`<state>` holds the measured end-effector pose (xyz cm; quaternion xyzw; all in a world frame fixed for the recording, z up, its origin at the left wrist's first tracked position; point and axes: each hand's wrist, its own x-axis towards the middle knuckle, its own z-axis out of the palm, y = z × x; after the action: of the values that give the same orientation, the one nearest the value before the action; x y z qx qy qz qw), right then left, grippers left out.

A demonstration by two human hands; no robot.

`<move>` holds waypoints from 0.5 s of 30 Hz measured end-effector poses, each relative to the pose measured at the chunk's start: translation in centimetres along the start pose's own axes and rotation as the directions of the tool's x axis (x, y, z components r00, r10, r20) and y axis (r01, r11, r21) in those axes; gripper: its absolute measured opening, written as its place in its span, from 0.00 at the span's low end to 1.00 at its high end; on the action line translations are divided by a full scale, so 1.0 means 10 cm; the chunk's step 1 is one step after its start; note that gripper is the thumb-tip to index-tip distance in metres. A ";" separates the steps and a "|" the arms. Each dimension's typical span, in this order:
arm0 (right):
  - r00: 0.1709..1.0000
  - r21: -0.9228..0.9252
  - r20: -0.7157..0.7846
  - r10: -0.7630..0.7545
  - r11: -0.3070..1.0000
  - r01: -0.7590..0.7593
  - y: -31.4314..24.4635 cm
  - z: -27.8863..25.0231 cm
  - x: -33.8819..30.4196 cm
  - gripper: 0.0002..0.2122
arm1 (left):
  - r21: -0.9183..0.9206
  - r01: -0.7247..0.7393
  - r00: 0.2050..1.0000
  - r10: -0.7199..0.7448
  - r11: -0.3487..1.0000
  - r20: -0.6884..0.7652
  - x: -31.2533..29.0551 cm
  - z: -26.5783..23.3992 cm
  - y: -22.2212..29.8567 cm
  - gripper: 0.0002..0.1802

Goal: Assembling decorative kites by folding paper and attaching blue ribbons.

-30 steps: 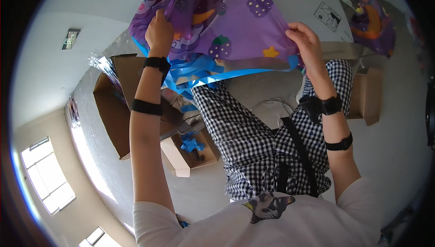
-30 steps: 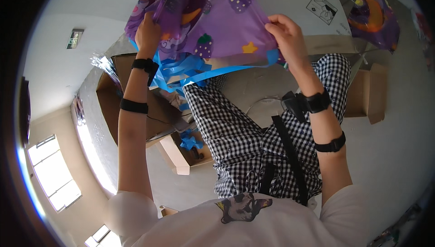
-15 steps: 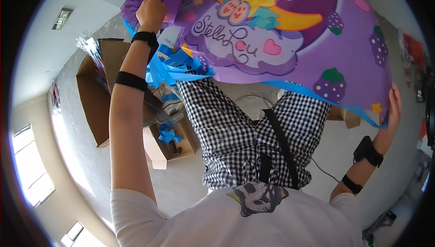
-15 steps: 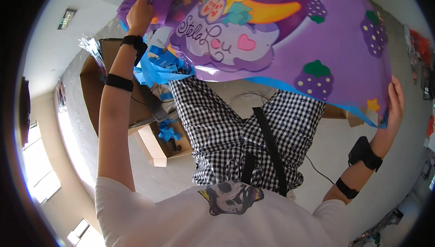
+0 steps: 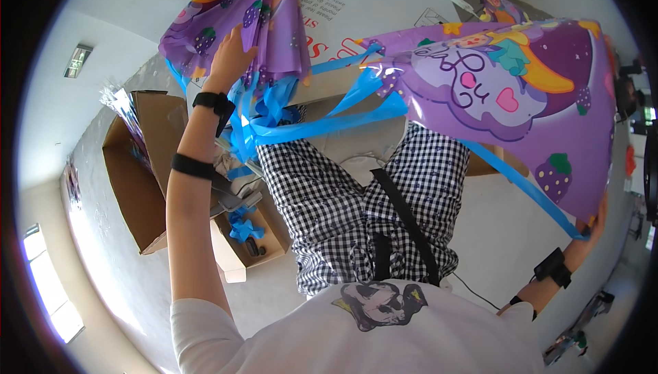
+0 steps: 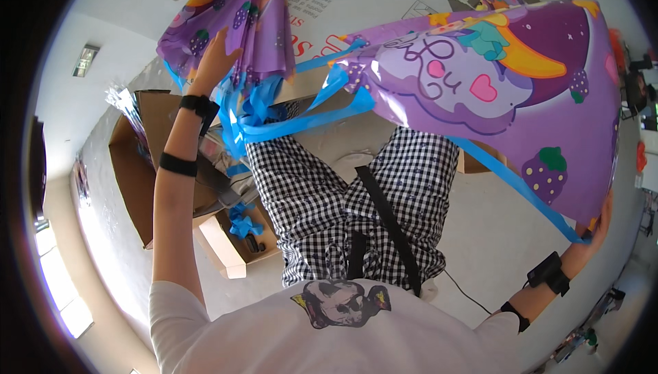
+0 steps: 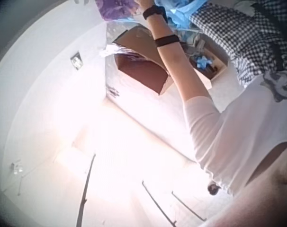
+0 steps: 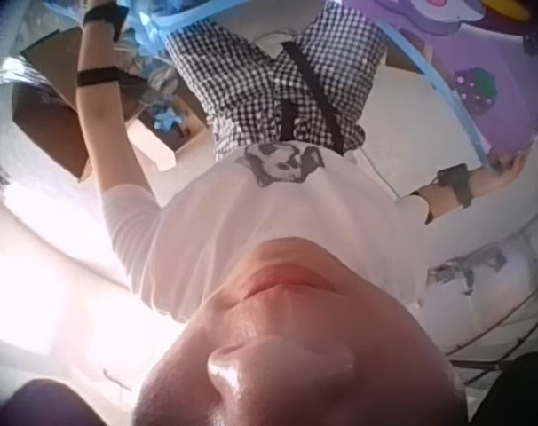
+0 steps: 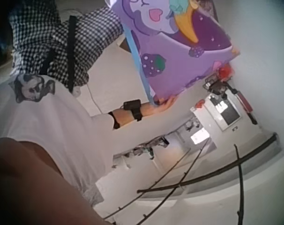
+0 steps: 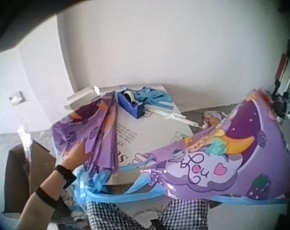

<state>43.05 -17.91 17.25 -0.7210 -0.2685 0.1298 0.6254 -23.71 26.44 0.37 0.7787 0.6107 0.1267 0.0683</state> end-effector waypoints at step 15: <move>0.867 0.499 0.432 -0.247 0.866 -0.002 -0.10 -1.30 0.47 0.14 | -0.316 -0.304 0.926 0.357 0.899 0.124 -0.77 0.27 0.89 0.29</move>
<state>53.51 -26.07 21.33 -0.4667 -0.4214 0.3269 0.7055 -16.35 16.94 -0.81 0.8609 0.4350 0.1544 0.2141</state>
